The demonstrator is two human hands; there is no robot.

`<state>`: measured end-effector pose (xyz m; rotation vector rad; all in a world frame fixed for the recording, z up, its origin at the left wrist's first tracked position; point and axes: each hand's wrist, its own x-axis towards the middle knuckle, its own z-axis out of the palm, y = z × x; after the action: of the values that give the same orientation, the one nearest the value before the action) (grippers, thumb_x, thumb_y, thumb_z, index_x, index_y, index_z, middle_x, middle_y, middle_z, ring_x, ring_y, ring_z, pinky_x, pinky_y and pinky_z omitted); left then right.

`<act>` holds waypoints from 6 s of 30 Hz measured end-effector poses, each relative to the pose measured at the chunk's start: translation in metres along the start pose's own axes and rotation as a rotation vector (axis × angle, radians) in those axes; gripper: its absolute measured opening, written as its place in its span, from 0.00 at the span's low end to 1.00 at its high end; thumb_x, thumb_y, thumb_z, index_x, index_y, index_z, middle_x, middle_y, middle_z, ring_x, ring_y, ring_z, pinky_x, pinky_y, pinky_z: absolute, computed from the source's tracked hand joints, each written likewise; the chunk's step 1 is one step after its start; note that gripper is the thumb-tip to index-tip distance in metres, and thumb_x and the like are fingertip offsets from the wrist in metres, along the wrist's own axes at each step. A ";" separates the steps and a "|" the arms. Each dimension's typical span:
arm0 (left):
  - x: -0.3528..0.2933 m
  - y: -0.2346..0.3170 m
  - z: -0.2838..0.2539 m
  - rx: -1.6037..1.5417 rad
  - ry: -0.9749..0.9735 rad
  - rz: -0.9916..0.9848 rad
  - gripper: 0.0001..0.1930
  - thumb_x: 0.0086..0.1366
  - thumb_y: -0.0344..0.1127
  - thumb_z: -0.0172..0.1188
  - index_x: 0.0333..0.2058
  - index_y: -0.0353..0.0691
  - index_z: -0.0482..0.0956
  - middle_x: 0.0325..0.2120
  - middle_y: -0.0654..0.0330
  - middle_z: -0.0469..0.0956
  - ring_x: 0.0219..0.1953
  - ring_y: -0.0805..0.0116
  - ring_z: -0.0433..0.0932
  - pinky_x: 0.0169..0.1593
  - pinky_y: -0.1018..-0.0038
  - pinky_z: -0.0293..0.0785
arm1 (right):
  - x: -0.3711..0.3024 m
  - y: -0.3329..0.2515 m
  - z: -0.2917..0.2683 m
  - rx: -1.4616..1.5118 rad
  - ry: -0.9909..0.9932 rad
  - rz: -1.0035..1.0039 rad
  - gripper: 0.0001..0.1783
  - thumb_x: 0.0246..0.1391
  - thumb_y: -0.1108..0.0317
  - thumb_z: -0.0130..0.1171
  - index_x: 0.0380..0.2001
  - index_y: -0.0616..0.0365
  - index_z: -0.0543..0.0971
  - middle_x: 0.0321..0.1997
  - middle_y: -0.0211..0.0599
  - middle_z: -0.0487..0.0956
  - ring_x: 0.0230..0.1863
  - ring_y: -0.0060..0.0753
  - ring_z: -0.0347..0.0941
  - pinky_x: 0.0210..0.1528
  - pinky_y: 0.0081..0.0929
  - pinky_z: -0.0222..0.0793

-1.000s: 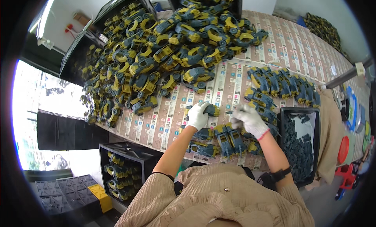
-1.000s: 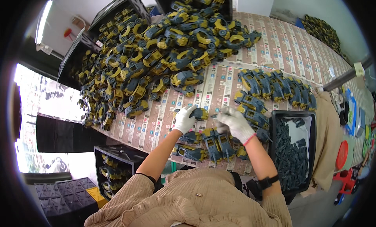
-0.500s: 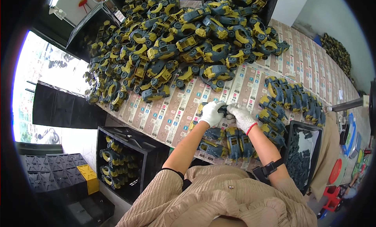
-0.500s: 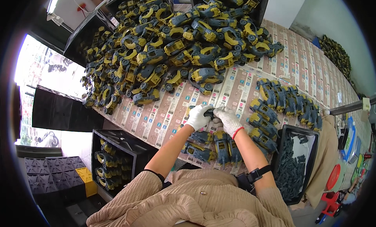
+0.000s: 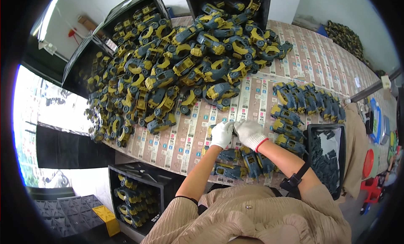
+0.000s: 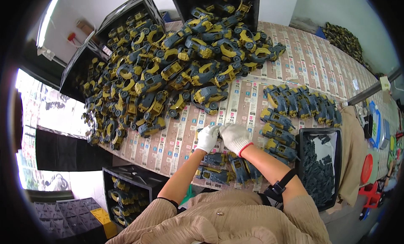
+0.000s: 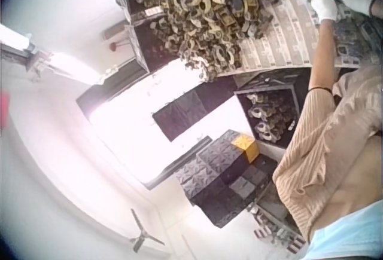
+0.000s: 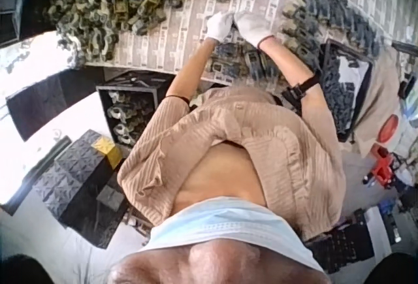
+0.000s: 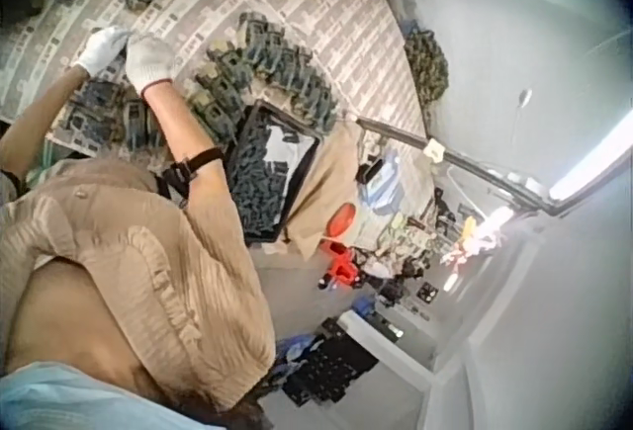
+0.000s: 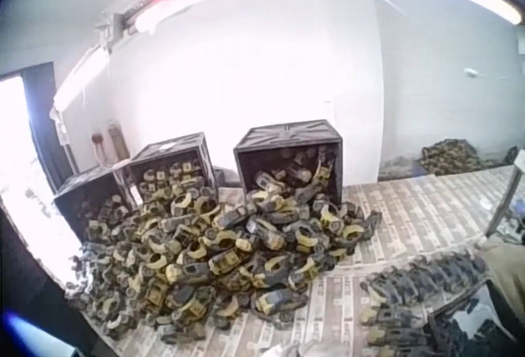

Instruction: Sorting toy car bodies from crates onto a table and then attaching plastic base components to each car.

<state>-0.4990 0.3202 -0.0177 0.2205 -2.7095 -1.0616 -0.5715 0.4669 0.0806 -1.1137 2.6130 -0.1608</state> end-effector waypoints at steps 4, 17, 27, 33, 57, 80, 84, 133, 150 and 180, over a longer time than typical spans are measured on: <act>-0.005 -0.002 -0.012 0.193 -0.133 0.005 0.14 0.73 0.37 0.51 0.52 0.48 0.80 0.43 0.56 0.80 0.50 0.53 0.77 0.59 0.56 0.69 | 0.006 -0.007 0.002 -0.139 -0.215 0.018 0.13 0.65 0.68 0.49 0.46 0.56 0.81 0.43 0.38 0.87 0.44 0.41 0.85 0.39 0.44 0.81; 0.005 0.010 -0.007 0.318 -0.038 0.130 0.12 0.73 0.39 0.49 0.47 0.51 0.82 0.37 0.57 0.80 0.43 0.53 0.78 0.61 0.56 0.66 | 0.011 0.005 0.045 -0.047 -0.069 0.037 0.14 0.65 0.67 0.47 0.42 0.56 0.83 0.40 0.43 0.87 0.42 0.44 0.86 0.40 0.42 0.81; 0.033 0.045 0.017 0.064 0.049 0.317 0.15 0.64 0.35 0.61 0.49 0.42 0.79 0.47 0.48 0.80 0.49 0.44 0.79 0.54 0.55 0.76 | -0.064 0.092 -0.005 -0.055 -0.118 0.369 0.14 0.63 0.67 0.54 0.49 0.49 0.82 0.44 0.41 0.86 0.47 0.48 0.83 0.46 0.47 0.80; 0.147 0.048 -0.049 0.477 0.177 0.189 0.21 0.53 0.38 0.67 0.47 0.41 0.75 0.45 0.49 0.80 0.50 0.44 0.78 0.53 0.52 0.76 | -0.120 0.095 -0.012 0.118 0.086 0.311 0.19 0.66 0.53 0.53 0.50 0.53 0.80 0.48 0.45 0.83 0.50 0.52 0.80 0.49 0.50 0.77; -0.033 0.010 -0.036 0.178 0.309 -0.232 0.25 0.47 0.36 0.80 0.44 0.40 0.80 0.36 0.52 0.77 0.40 0.52 0.75 0.47 0.57 0.72 | -0.255 0.380 0.066 0.142 0.291 1.301 0.20 0.63 0.56 0.51 0.52 0.50 0.82 0.59 0.46 0.80 0.61 0.51 0.76 0.62 0.47 0.71; -0.032 -0.017 -0.087 0.360 -0.030 0.171 0.26 0.49 0.28 0.64 0.50 0.46 0.81 0.46 0.50 0.79 0.51 0.48 0.77 0.52 0.56 0.75 | -0.167 0.106 -0.026 1.243 0.343 0.567 0.27 0.65 0.63 0.49 0.64 0.64 0.67 0.23 0.29 0.73 0.25 0.26 0.74 0.31 0.29 0.75; -0.038 -0.010 -0.072 0.228 -0.080 0.037 0.23 0.44 0.28 0.66 0.44 0.44 0.82 0.41 0.54 0.79 0.46 0.49 0.78 0.51 0.58 0.75 | -0.097 0.023 -0.010 1.176 -0.065 0.199 0.27 0.68 0.54 0.58 0.59 0.64 0.70 0.29 0.29 0.77 0.25 0.23 0.73 0.29 0.27 0.72; -0.042 -0.016 -0.055 -0.073 0.224 0.155 0.12 0.55 0.26 0.63 0.37 0.46 0.87 0.34 0.58 0.83 0.38 0.52 0.82 0.43 0.59 0.78 | -0.007 -0.049 0.014 -0.019 -0.240 0.046 0.16 0.65 0.63 0.49 0.51 0.50 0.79 0.49 0.47 0.85 0.50 0.53 0.82 0.48 0.46 0.78; -0.035 -0.015 -0.013 0.310 0.382 0.062 0.04 0.60 0.38 0.63 0.30 0.48 0.79 0.28 0.55 0.77 0.36 0.48 0.76 0.48 0.52 0.69 | -0.001 -0.064 0.038 -0.126 -0.136 0.145 0.14 0.62 0.67 0.51 0.40 0.58 0.85 0.39 0.48 0.88 0.41 0.47 0.86 0.37 0.46 0.81; 0.090 -0.003 -0.029 0.378 0.000 0.055 0.20 0.54 0.29 0.62 0.48 0.39 0.79 0.45 0.45 0.79 0.48 0.43 0.79 0.54 0.56 0.74 | -0.324 0.306 0.056 0.337 0.434 1.259 0.15 0.57 0.67 0.54 0.45 0.55 0.84 0.50 0.52 0.83 0.53 0.58 0.79 0.58 0.46 0.72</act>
<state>-0.5783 0.2794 0.0149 0.2043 -2.8758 -0.5264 -0.5521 0.9133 0.0340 0.8117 2.9325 -0.5450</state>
